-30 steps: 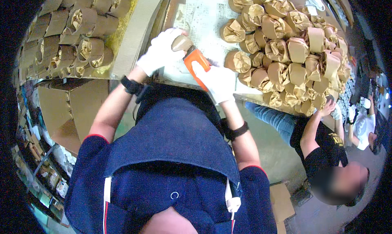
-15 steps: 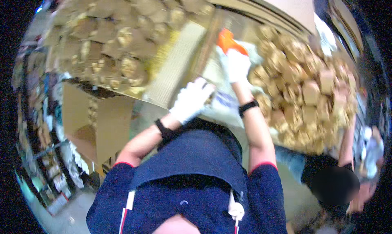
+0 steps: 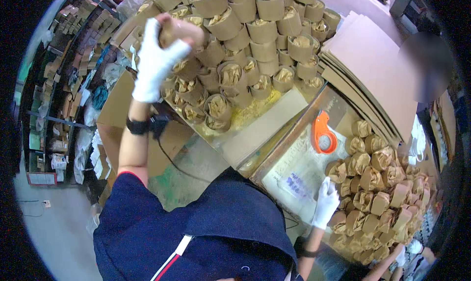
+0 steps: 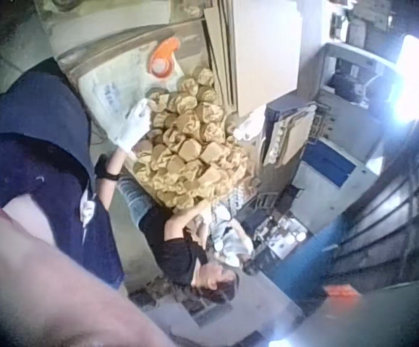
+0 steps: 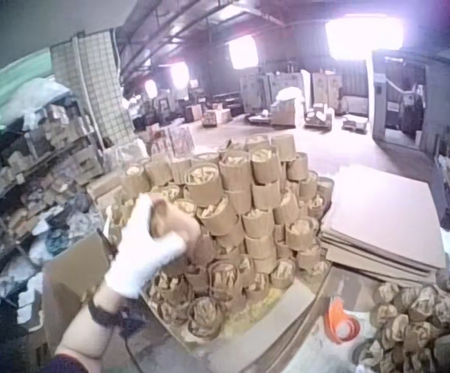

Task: Packing paper-wrapped items into piles and organizing them on a table using tape.

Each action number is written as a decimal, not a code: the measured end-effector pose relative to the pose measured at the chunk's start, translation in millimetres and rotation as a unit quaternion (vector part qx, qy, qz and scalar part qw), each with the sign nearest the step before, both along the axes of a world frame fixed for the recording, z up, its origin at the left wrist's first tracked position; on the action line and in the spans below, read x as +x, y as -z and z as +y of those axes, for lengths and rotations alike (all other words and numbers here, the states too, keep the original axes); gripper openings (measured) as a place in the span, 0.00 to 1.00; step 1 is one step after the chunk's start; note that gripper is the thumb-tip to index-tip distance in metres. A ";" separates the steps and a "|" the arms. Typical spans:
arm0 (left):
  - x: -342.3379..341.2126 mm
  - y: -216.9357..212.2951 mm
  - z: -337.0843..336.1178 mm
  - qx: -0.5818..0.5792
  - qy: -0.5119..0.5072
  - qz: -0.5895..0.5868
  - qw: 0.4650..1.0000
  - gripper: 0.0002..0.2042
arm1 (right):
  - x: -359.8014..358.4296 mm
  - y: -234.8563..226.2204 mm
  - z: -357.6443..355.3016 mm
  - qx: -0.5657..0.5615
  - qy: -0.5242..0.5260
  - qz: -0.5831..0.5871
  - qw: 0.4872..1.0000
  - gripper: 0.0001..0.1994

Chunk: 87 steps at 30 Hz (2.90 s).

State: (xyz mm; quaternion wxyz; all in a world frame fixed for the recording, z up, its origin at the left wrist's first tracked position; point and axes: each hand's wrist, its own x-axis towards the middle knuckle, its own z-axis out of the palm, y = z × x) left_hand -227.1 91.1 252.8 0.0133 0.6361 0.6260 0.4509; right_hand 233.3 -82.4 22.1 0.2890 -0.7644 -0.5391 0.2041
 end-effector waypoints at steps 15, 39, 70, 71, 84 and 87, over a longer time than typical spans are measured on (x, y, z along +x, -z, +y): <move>-130.1 -8.6 148.0 0.184 -0.019 0.300 0.936 0.25 | -31.7 -65.6 -16.5 0.074 0.050 -0.008 0.996 0.12; 100.6 260.5 -101.7 -0.345 0.158 0.347 0.858 0.39 | 305.0 -156.3 -36.9 0.084 -0.102 -0.222 0.966 0.31; 159.6 271.4 -167.3 -0.273 0.547 0.308 0.729 0.19 | -58.5 38.4 20.4 -0.257 -0.078 0.468 0.842 0.24; 164.1 264.4 -162.1 -0.264 0.555 0.306 0.727 0.19 | -66.6 35.5 27.1 -0.279 -0.076 0.408 0.866 0.24; 237.1 341.9 -70.1 -0.369 0.201 -0.309 0.853 0.22 | -84.8 112.4 62.5 0.011 -0.108 -0.212 0.971 0.23; 256.3 310.5 -86.2 -0.304 0.242 -0.243 0.889 0.25 | -86.2 127.4 66.2 0.066 -0.097 -0.140 0.983 0.13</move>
